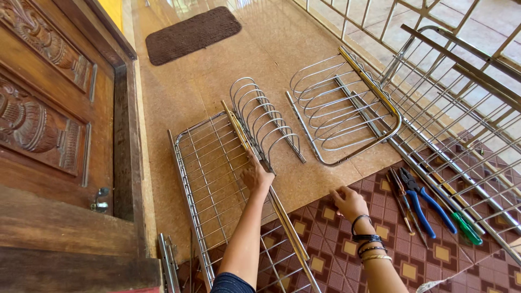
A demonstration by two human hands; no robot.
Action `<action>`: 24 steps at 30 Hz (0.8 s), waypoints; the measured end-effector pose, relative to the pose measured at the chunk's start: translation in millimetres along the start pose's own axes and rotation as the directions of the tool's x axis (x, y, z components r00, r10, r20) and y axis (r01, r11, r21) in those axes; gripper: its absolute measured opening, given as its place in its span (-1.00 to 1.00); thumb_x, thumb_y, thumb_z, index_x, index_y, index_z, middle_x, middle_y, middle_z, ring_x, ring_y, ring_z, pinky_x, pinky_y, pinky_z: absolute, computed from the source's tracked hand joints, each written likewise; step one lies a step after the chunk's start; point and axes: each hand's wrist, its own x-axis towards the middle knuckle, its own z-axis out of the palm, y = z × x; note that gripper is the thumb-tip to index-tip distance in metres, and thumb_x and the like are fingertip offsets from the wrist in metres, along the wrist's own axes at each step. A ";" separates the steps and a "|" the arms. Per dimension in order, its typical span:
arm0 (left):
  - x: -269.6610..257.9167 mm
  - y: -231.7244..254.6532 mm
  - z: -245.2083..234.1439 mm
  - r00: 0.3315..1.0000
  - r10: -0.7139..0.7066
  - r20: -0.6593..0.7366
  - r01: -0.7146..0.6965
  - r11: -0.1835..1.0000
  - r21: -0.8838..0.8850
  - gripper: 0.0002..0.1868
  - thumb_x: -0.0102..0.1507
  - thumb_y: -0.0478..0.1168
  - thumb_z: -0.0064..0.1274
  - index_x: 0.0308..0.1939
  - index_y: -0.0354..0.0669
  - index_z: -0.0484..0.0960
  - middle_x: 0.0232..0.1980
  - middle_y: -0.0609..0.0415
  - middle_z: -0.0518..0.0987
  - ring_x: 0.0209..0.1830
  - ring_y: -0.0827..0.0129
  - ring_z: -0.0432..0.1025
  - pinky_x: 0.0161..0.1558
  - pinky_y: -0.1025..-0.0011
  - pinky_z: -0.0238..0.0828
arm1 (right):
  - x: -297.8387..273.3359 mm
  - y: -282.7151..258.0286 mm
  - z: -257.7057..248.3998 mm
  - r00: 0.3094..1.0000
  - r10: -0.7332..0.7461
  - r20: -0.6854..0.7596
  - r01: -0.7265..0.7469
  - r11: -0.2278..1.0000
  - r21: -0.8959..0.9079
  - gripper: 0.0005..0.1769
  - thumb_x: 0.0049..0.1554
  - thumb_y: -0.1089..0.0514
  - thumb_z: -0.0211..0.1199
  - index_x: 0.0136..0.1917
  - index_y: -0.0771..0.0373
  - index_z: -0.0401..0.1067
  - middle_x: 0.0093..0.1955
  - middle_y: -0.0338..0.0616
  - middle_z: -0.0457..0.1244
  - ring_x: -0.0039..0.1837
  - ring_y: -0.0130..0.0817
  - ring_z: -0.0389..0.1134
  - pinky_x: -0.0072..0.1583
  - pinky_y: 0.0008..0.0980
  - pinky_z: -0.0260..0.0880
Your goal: The person assembles a metal dish rack by inserting screws and tightening them with a screwdriver. They then attach a wire grid shelf to the assembled rack.
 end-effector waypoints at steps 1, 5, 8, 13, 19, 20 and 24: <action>-0.4 -1.5 -2.2 1.000 0.009 -0.026 -0.010 0.999 -0.039 0.38 0.00 -0.07 0.38 0.67 -0.11 -0.31 -0.04 -0.17 0.66 0.07 -0.02 0.51 0.32 0.09 0.25 | -4.9 -9.7 0.6 0.993 -0.113 -0.027 0.114 0.993 0.039 -0.60 0.20 -0.16 0.24 0.11 0.17 0.51 -0.16 -0.10 0.45 -0.22 -0.27 0.52 -0.04 -0.28 0.50; 1.7 -2.8 -24.4 0.974 0.066 -0.217 -0.113 0.971 -0.212 0.32 -0.05 -0.18 0.33 0.62 -0.12 -0.25 -0.11 -0.19 0.65 -0.05 -0.06 0.52 0.19 -0.01 0.26 | -19.9 -65.3 4.1 0.866 -0.478 -0.144 0.489 0.871 0.048 -0.44 0.16 -0.17 0.29 0.30 0.17 0.36 0.15 -0.03 0.39 0.12 -0.19 0.46 0.11 -0.23 0.45; 7.9 -10.1 -52.0 0.968 0.041 -0.246 -0.125 0.933 -0.338 0.30 -0.05 -0.19 0.28 0.62 -0.08 -0.25 -0.13 -0.19 0.65 -0.18 -0.10 0.55 -0.04 -0.01 0.42 | -19.7 -121.1 15.5 0.769 -0.615 -0.172 0.636 0.764 0.110 -0.31 0.13 -0.16 0.28 0.43 0.14 0.22 0.34 0.06 0.25 0.27 -0.09 0.39 0.16 -0.21 0.52; 13.5 -23.4 -86.9 0.998 -0.053 -0.044 0.027 0.889 -0.457 0.23 0.04 -0.18 0.16 0.67 0.10 -0.27 -0.14 -0.12 0.66 -0.27 0.02 0.62 -0.24 0.17 0.65 | 7.4 -181.6 55.8 0.814 -0.578 0.061 0.580 0.814 -0.038 -0.17 0.22 -0.08 0.32 0.62 0.00 0.01 0.49 0.12 0.12 0.40 0.02 0.26 0.32 -0.14 0.33; 1.3 -31.1 -84.3 0.975 -0.014 -0.222 -0.130 0.771 -0.624 0.28 -0.11 -0.20 0.33 0.59 0.18 -0.10 -0.04 -0.06 0.69 -0.15 0.03 0.62 -0.07 0.21 0.57 | 66.7 -177.7 110.5 0.788 -0.613 -0.048 0.456 0.530 0.715 -0.29 0.18 0.22 0.26 0.55 0.17 0.15 0.50 0.00 0.19 0.48 -0.24 0.22 0.30 -0.27 0.37; 4.7 -29.1 -83.7 0.982 -0.018 -0.187 -0.105 0.774 -0.624 0.29 -0.10 -0.17 0.35 0.60 0.16 -0.12 -0.05 -0.07 0.69 -0.14 0.04 0.61 -0.05 0.23 0.57 | 76.9 -175.7 110.2 0.794 -0.600 -0.095 0.438 0.458 0.774 -0.33 0.20 0.24 0.25 0.55 0.22 0.17 0.49 -0.02 0.21 0.47 -0.26 0.25 0.34 -0.32 0.36; 8.9 -30.1 -70.0 0.995 -0.025 -0.101 -0.041 0.795 -0.605 0.30 -0.09 -0.14 0.36 0.60 0.14 -0.14 -0.06 -0.07 0.68 -0.13 0.06 0.62 -0.02 0.25 0.57 | 88.6 -152.2 87.0 0.910 -0.387 -0.148 0.277 0.301 0.913 -0.38 0.22 0.26 0.22 0.54 0.30 0.24 0.37 -0.05 0.28 0.33 -0.32 0.31 0.27 -0.41 0.36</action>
